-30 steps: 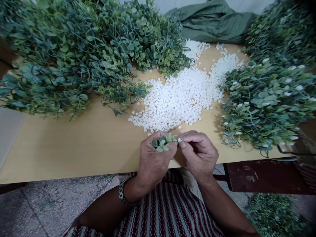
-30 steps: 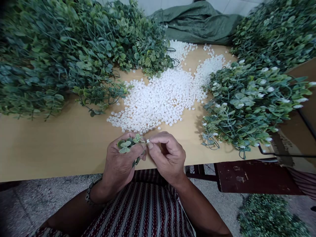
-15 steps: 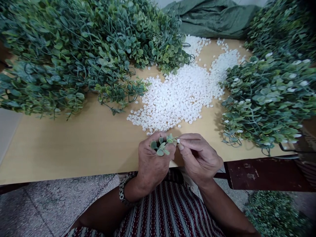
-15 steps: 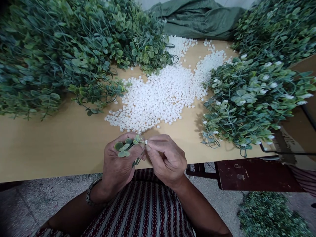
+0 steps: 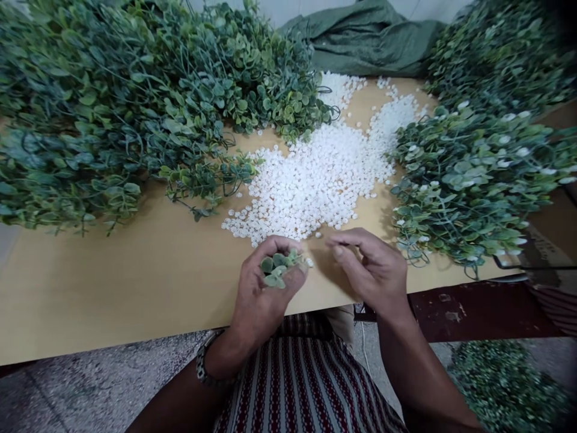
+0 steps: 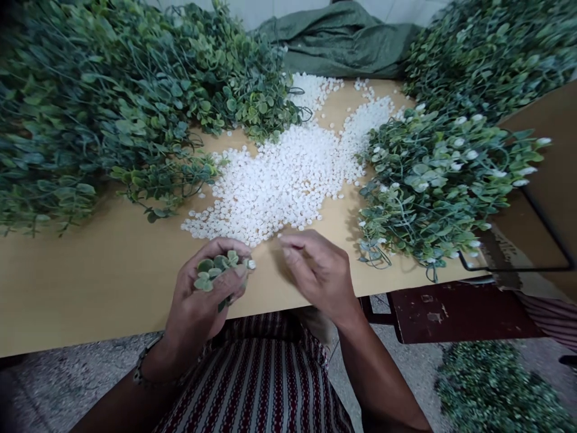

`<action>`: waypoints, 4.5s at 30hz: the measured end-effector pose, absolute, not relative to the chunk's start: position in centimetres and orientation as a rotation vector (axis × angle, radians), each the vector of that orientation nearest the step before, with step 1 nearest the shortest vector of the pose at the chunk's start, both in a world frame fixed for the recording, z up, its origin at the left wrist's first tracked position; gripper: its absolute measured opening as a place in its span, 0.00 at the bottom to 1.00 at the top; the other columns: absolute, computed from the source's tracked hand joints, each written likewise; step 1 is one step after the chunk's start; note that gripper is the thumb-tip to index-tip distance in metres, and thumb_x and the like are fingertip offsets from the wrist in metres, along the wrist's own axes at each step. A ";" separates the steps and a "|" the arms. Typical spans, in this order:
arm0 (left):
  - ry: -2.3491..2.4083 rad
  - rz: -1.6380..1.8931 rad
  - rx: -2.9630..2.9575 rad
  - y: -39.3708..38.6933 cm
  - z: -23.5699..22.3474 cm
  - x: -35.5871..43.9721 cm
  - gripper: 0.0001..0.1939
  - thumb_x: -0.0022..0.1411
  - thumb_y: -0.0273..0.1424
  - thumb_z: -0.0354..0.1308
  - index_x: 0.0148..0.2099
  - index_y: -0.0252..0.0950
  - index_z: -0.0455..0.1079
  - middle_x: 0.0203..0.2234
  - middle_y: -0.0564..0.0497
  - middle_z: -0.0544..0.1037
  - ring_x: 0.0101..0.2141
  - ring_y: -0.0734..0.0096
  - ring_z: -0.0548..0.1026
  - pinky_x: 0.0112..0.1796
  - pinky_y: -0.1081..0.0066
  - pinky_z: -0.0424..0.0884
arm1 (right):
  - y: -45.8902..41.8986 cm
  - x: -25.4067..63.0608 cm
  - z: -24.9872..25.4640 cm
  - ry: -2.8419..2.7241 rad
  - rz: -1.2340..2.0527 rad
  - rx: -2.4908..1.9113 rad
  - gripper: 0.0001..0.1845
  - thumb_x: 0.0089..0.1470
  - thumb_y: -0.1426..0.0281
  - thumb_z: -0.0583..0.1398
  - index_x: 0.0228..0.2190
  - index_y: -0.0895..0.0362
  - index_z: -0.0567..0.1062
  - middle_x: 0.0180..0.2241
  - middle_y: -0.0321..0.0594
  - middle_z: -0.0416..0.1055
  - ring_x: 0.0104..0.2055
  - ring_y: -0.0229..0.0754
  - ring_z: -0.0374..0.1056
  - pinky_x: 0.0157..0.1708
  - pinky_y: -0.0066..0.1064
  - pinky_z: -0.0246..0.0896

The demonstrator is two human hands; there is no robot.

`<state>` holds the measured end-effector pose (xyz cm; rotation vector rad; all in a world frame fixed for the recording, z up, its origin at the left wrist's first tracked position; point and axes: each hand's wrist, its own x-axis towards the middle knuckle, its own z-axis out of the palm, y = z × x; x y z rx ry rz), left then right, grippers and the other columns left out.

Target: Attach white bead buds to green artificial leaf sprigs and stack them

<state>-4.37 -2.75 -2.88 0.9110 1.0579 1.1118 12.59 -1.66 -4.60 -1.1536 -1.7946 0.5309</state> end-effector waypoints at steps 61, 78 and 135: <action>1.125 1.071 0.695 -0.1 -0.1 -0.8 0.10 0.44 0.33 0.64 0.23 0.33 0.68 0.14 0.57 0.69 0.14 0.83 0.61 0.15 0.81 0.57 | 0.6 12.5 -2.5 -1.362 0.970 -0.867 0.06 0.51 0.78 0.62 0.28 0.55 0.74 0.26 0.32 0.71 0.30 0.32 0.67 0.28 0.23 0.62; 1.160 1.166 0.681 -0.2 -0.7 0.1 0.06 0.46 0.30 0.60 0.22 0.36 0.67 0.12 0.60 0.64 0.14 0.83 0.57 0.15 0.79 0.53 | 0.1 11.4 -3.6 -1.341 0.669 -0.942 0.11 0.49 0.83 0.61 0.29 0.55 0.76 0.29 0.34 0.73 0.33 0.34 0.70 0.31 0.25 0.66; 1.245 1.218 0.884 -0.1 -1.8 -0.2 0.06 0.49 0.26 0.57 0.21 0.35 0.67 0.15 0.59 0.64 0.18 0.81 0.57 0.20 0.77 0.55 | -0.4 11.8 -4.9 -1.675 0.229 -0.961 0.16 0.49 0.82 0.60 0.38 0.54 0.75 0.33 0.41 0.76 0.36 0.42 0.74 0.33 0.36 0.73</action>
